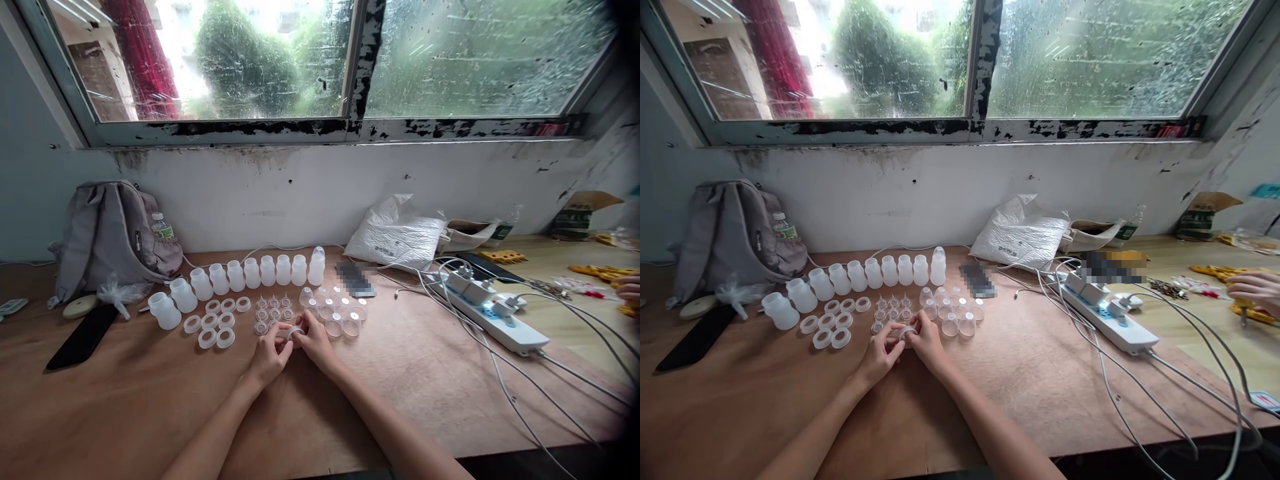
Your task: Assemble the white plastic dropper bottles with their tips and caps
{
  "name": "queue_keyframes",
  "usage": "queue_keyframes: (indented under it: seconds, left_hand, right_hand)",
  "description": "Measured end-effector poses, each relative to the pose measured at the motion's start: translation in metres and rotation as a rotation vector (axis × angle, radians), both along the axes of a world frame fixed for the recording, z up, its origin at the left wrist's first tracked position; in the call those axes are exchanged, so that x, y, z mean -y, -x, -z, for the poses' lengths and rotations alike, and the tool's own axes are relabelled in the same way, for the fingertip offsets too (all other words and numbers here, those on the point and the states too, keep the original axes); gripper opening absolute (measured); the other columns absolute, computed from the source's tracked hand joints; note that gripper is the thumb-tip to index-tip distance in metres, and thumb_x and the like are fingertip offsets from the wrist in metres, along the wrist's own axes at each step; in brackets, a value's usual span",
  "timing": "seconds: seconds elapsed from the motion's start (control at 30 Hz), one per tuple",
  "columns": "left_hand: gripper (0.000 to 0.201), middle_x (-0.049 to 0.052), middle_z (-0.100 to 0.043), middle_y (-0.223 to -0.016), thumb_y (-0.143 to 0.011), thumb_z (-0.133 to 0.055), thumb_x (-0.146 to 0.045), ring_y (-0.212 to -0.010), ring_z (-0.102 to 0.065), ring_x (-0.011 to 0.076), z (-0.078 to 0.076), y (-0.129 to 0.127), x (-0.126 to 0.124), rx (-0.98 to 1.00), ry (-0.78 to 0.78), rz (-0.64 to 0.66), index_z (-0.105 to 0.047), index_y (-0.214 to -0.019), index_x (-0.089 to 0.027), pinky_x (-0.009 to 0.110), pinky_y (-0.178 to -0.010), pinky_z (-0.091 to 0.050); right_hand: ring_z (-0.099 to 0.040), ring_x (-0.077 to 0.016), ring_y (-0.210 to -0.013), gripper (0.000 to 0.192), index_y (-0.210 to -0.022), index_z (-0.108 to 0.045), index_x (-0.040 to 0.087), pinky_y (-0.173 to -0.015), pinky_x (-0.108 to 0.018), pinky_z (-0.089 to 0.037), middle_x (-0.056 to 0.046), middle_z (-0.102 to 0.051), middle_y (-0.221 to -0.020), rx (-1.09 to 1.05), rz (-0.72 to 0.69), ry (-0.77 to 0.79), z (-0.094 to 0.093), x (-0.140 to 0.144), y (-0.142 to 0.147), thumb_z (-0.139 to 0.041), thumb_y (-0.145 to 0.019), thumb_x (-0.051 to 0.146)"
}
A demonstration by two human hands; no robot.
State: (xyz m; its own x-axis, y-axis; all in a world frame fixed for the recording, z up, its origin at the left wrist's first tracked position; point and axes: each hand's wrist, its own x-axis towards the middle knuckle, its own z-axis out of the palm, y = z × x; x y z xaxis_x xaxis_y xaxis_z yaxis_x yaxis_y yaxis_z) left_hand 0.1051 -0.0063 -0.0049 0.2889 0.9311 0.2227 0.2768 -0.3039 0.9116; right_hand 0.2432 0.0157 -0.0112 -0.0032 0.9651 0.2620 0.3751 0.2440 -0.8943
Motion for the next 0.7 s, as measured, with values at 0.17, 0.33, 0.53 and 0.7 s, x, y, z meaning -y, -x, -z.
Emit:
queue_keyframes:
  seconds: [0.17,0.33,0.53,0.7]
  left_hand:
    - [0.033,-0.002,-0.058,-0.053,-0.079,-0.046,-0.041,-0.041,-0.051,0.0101,-0.002,-0.002,-0.005,0.232,0.133,-0.124,-0.048,-0.101,-0.017,0.019,-0.043,-0.037]
    - [0.046,0.002,-0.063,-0.065,-0.072,-0.057,-0.042,-0.047,-0.052,0.01,-0.002,-0.002,-0.012,0.341,0.197,-0.115,-0.048,-0.108,-0.014,0.019,-0.043,-0.04]
    - [0.028,0.005,-0.062,-0.074,-0.071,-0.057,-0.039,-0.064,-0.057,0.0135,0.0,-0.002,-0.013,0.343,0.131,-0.066,-0.06,-0.082,-0.013,0.023,-0.058,-0.046]
    - [0.028,0.001,-0.058,-0.069,-0.073,-0.055,-0.042,-0.056,-0.053,0.0108,0.002,0.005,-0.02,0.448,0.081,-0.238,-0.056,-0.083,-0.016,0.018,-0.043,-0.037]
  right_hand:
    - [-0.04,-0.0097,-0.051,0.006,-0.071,-0.046,0.019,-0.047,-0.02,-0.033,0.005,-0.046,-0.058,-0.037,-0.052,-0.05,-0.001,0.001,-0.002,-0.05,-0.067,0.018]
    - [-0.039,-0.0092,-0.05,0.012,-0.067,-0.044,0.019,-0.047,-0.02,-0.032,0.005,-0.044,-0.056,0.015,-0.057,-0.126,-0.001,0.002,-0.002,-0.053,-0.072,0.026]
    - [-0.042,-0.0098,-0.05,0.01,-0.07,-0.045,0.019,-0.047,-0.02,-0.034,0.003,-0.048,-0.058,0.207,-0.019,-0.213,0.002,0.002,0.0,-0.051,-0.075,0.025]
    - [-0.048,-0.0112,-0.053,0.009,-0.084,-0.05,0.019,-0.052,-0.021,-0.037,0.001,-0.054,-0.066,0.411,-0.049,-0.325,-0.015,-0.009,-0.001,-0.048,-0.078,0.025]
